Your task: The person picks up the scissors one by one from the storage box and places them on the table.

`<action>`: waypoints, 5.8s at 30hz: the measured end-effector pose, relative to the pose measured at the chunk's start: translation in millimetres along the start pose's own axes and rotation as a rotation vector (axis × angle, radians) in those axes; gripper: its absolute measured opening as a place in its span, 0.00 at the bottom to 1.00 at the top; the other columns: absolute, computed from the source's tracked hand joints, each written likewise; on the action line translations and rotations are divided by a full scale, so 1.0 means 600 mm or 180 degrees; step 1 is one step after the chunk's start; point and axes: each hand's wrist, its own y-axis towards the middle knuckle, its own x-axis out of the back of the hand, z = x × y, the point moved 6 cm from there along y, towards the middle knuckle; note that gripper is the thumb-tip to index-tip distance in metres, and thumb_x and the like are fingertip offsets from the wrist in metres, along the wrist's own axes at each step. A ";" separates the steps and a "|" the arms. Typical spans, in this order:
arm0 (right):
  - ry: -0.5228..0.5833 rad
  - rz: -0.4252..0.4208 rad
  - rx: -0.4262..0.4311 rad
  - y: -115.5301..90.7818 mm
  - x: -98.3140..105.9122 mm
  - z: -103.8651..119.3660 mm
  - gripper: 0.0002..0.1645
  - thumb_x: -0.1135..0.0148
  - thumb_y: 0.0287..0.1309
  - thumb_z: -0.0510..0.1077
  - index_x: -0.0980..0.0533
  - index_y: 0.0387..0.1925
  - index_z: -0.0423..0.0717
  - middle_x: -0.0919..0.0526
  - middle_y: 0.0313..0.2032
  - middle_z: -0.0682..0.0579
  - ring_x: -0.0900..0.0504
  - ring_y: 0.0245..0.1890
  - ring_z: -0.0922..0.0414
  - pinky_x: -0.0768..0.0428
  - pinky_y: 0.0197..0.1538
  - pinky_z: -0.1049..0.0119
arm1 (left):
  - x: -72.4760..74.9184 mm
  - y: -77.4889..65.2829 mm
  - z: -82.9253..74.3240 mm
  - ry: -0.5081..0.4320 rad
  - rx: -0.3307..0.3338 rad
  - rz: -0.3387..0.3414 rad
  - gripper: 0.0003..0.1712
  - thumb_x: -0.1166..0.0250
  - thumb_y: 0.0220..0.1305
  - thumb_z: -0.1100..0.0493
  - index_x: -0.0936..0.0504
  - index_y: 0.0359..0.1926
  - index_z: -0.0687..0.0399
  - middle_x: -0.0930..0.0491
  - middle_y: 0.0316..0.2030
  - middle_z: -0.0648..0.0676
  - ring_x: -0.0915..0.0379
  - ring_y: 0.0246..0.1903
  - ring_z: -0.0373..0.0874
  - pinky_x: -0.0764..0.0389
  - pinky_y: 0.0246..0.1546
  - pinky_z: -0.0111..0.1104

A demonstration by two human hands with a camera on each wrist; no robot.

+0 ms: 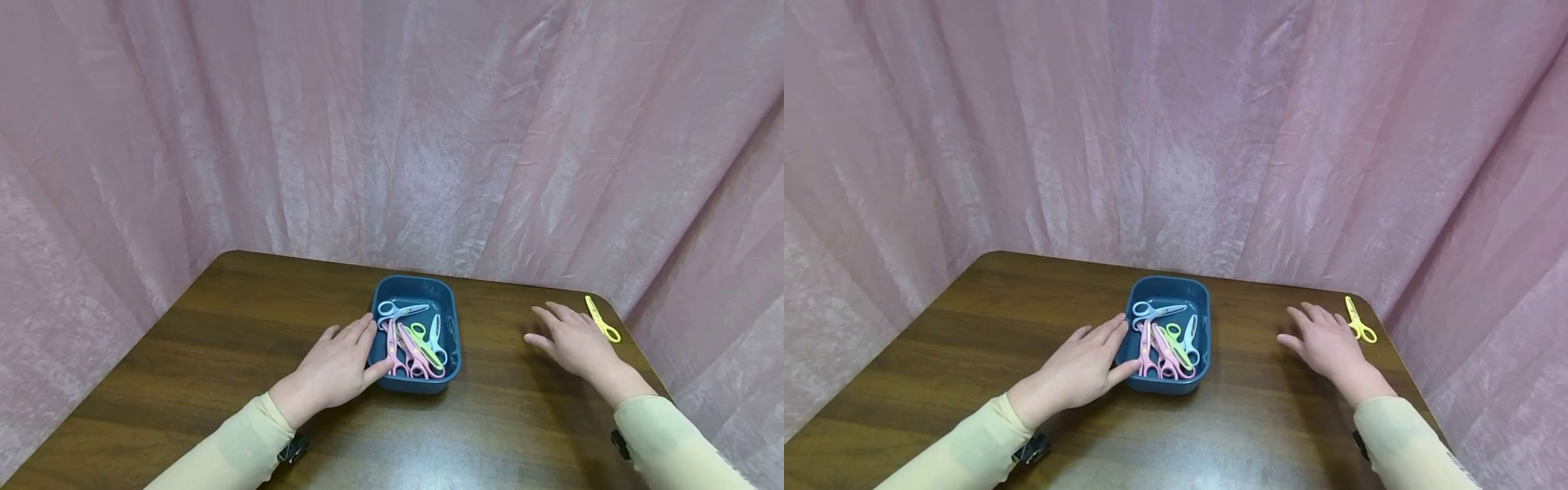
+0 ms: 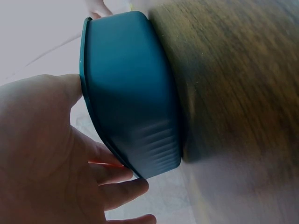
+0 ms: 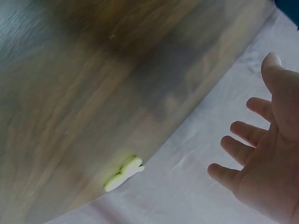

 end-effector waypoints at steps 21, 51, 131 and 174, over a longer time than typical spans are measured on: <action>-0.0053 -0.0131 0.0427 0.018 0.028 0.132 0.41 0.32 0.76 0.61 0.26 0.78 0.41 0.24 0.74 0.34 0.29 0.76 0.33 0.35 0.75 0.28 | 0.000 -0.001 -0.001 -0.0011 -0.0020 0.0005 0.52 0.48 0.82 0.26 0.34 0.83 0.65 0.38 0.83 0.64 0.40 0.82 0.59 0.37 0.77 0.65; 0.0168 -0.0052 0.0975 0.047 0.022 0.266 0.43 0.30 0.74 0.62 0.26 0.79 0.44 0.24 0.75 0.40 0.30 0.79 0.38 0.38 0.79 0.33 | 0.001 0.002 0.000 -0.0008 0.0006 0.0024 0.52 0.48 0.82 0.26 0.34 0.83 0.64 0.39 0.84 0.64 0.42 0.83 0.57 0.37 0.77 0.64; -0.0276 0.0281 0.1214 0.102 -0.030 0.359 0.13 0.18 0.63 0.40 0.09 0.49 0.50 0.09 0.38 0.48 0.10 0.41 0.51 0.15 0.59 0.43 | -0.001 0.000 -0.001 0.0012 -0.0057 -0.0023 0.52 0.51 0.83 0.26 0.33 0.82 0.67 0.38 0.83 0.65 0.41 0.82 0.58 0.35 0.76 0.65; -0.0292 -0.0261 0.1295 0.120 -0.034 0.387 0.03 0.22 0.66 0.41 0.08 0.40 0.52 0.11 0.36 0.52 0.14 0.37 0.51 0.14 0.42 0.53 | 0.000 -0.002 -0.002 0.0086 -0.0124 -0.0097 0.52 0.53 0.84 0.26 0.33 0.82 0.68 0.37 0.82 0.66 0.40 0.82 0.57 0.32 0.74 0.64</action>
